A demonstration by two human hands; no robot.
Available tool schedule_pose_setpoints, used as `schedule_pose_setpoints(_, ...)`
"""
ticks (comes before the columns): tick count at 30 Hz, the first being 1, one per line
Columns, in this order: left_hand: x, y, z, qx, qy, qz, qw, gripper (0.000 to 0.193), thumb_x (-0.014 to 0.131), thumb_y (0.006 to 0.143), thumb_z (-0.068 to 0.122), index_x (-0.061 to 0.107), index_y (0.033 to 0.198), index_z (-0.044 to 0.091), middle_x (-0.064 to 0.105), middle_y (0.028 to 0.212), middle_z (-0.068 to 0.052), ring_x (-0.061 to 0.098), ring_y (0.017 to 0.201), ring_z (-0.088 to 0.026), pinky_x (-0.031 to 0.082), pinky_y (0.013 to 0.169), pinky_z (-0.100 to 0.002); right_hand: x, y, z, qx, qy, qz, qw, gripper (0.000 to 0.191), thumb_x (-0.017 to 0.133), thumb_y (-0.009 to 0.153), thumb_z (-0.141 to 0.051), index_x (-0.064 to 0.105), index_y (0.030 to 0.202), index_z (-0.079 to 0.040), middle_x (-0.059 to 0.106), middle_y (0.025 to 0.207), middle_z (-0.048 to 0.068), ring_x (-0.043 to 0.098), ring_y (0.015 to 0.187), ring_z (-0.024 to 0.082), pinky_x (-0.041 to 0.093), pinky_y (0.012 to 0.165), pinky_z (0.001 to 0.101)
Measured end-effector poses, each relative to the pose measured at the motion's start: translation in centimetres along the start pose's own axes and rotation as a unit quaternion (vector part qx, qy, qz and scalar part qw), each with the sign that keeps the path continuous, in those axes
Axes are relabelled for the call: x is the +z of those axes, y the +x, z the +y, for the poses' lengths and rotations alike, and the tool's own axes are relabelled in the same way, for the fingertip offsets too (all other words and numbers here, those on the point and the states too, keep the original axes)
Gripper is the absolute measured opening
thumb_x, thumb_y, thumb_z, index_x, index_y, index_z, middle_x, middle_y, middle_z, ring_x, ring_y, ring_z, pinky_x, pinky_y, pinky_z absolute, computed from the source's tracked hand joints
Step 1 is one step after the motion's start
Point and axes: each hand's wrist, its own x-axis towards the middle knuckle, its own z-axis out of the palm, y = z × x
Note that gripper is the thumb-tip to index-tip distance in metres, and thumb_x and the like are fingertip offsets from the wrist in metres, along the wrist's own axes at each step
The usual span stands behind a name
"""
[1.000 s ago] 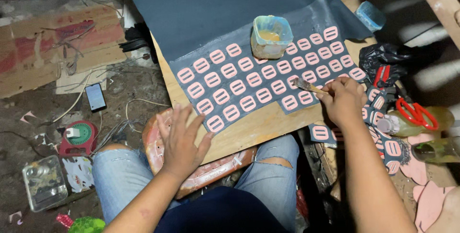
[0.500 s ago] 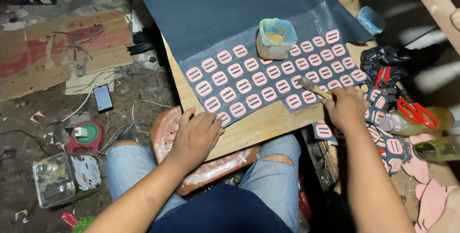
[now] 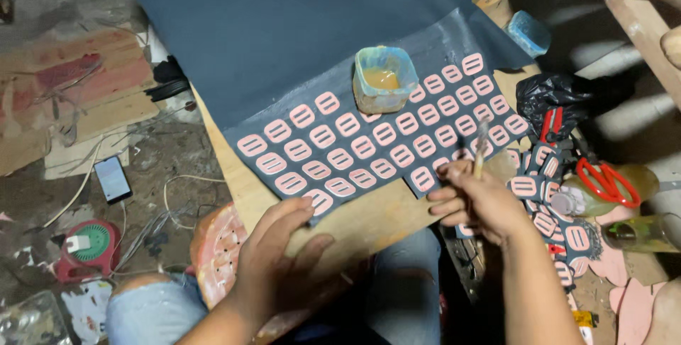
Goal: The person pours a yellowish liquid from a large plastic jug into a small container, then uses a brush to apply the liquid to multiple pink rectangular stickers arranged on a dark sheet. The person works systematically across the rows of stickers.
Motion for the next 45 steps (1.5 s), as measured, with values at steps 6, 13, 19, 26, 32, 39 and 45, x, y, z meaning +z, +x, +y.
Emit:
schedule_pose_setpoints(6, -2.0, 3.1, 1.8, -0.080, -0.047, -0.038, 0.995, 0.035, 0.074, 0.081, -0.006, 0.066, 0.114, 0.002, 0.070, 0.111, -0.010, 0.074, 0.100, -0.023, 0.059, 0.086, -0.030, 3.2, -1.1, -0.6, -0.046, 0.145, 0.025, 0.988, 0.049, 0.054, 0.094, -0.031, 0.050, 0.140, -0.014, 0.071, 0.099, 0.017, 0.075, 0.079, 0.029, 0.062, 0.067, 0.0424)
schedule_pose_setpoints(13, -3.4, -4.0, 1.3, -0.052, 0.014, -0.077, 0.996, 0.013, 0.068, 0.088, 0.002, 0.068, 0.101, 0.002, 0.068, 0.105, -0.010, 0.070, 0.095, -0.029, 0.057, 0.084, -0.036, 1.2, -1.4, 4.2, -0.302, -0.006, 0.241, 0.922, 0.042, 0.072, 0.095, -0.005, 0.068, 0.135, 0.002, 0.070, 0.105, 0.008, 0.061, 0.091, 0.016, 0.050, 0.083, 0.0316)
schedule_pose_setpoints(19, -3.3, -8.2, 1.3, -0.023, 0.084, -0.112, 0.990, 0.016, 0.069, 0.082, 0.004, 0.073, 0.097, 0.001, 0.067, 0.115, -0.017, 0.066, 0.101, -0.037, 0.053, 0.086, -0.044, 1.8, -5.3, 4.5, -0.202, -0.113, 0.223, 0.947, 0.037, 0.071, 0.091, -0.015, 0.066, 0.125, -0.002, 0.069, 0.089, 0.005, 0.065, 0.066, 0.016, 0.055, 0.059, 0.0327)
schedule_pose_setpoints(26, -3.1, -8.5, -0.1, -0.041, 0.121, 0.031, 0.991, 0.024, 0.066, 0.087, 0.010, 0.064, 0.107, 0.000, 0.065, 0.114, -0.018, 0.063, 0.111, -0.038, 0.047, 0.103, -0.049, 0.9, -8.7, 5.7, -0.240, -0.242, 0.163, 0.926, 0.035, 0.068, 0.096, -0.025, 0.068, 0.124, -0.004, 0.071, 0.079, 0.006, 0.061, 0.060, 0.014, 0.050, 0.057, 0.0302)
schedule_pose_setpoints(32, -3.8, 1.2, -6.7, -0.272, 0.083, 0.205, 0.937, 0.048, 0.072, 0.093, 0.020, 0.056, 0.129, -0.007, 0.064, 0.116, -0.020, 0.065, 0.099, -0.027, 0.052, 0.087, -0.040, 3.6, -7.8, 9.1, -0.318, -0.225, 0.096, 0.916, 0.031, 0.069, 0.093, -0.023, 0.071, 0.120, -0.006, 0.071, 0.091, 0.006, 0.064, 0.081, 0.014, 0.051, 0.075, 0.0295)
schedule_pose_setpoints(39, -5.5, 8.1, -7.1, -0.376, -0.089, 0.251, 0.888, 0.053, 0.075, 0.090, 0.013, 0.054, 0.134, -0.007, 0.071, 0.111, -0.016, 0.070, 0.098, -0.021, 0.056, 0.085, -0.032, 6.6, -6.4, 8.1, -0.491, -0.335, 0.103, 0.797, 0.030, 0.071, 0.090, -0.015, 0.070, 0.117, -0.003, 0.067, 0.128, 0.015, 0.063, 0.119, 0.032, 0.048, 0.101, 0.0369)
schedule_pose_setpoints(45, -7.0, 12.1, -9.4, -0.305, -0.188, 0.258, 0.897, 0.063, 0.066, 0.087, -0.008, 0.041, 0.145, -0.003, 0.056, 0.138, -0.023, 0.061, 0.124, -0.026, 0.052, 0.103, -0.036, 8.2, -5.0, 7.9, -0.516, -0.436, 0.126, 0.726, 0.041, 0.076, 0.083, -0.016, 0.069, 0.122, -0.004, 0.062, 0.139, 0.016, 0.056, 0.130, 0.038, 0.040, 0.109, 0.0472)
